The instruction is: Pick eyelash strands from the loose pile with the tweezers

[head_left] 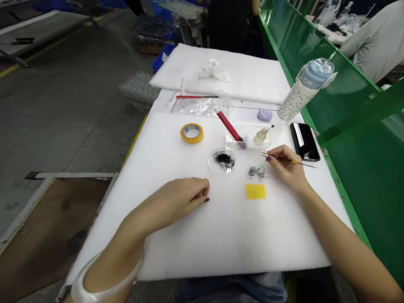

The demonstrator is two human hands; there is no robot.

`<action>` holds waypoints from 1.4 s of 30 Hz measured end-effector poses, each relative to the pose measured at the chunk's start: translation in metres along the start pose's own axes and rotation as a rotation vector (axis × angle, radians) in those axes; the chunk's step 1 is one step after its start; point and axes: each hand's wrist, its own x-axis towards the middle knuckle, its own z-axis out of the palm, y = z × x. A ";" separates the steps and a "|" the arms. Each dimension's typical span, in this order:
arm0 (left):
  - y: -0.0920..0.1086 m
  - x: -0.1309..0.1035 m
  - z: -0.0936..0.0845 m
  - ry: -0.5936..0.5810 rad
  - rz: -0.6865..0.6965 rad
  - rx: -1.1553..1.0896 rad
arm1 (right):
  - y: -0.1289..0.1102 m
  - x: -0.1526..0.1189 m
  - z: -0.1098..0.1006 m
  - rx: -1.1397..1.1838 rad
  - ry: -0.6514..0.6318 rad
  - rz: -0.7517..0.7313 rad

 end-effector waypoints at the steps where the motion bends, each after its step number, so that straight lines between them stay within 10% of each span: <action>1: 0.000 0.001 0.000 -0.006 -0.004 -0.001 | 0.000 0.000 0.001 0.006 0.010 0.016; 23: -0.005 0.003 0.004 0.012 0.003 0.016 | 0.004 0.002 0.010 0.009 0.024 0.099; 29: 0.000 -0.001 0.008 0.124 0.307 -0.041 | -0.007 -0.005 0.008 -0.006 -0.009 0.080; 35: 0.013 -0.004 0.017 -0.165 0.270 0.021 | -0.012 -0.005 0.008 -0.017 -0.022 0.074; 42: 0.009 -0.001 0.021 -0.199 0.218 0.000 | -0.007 -0.003 0.010 -0.028 -0.005 0.104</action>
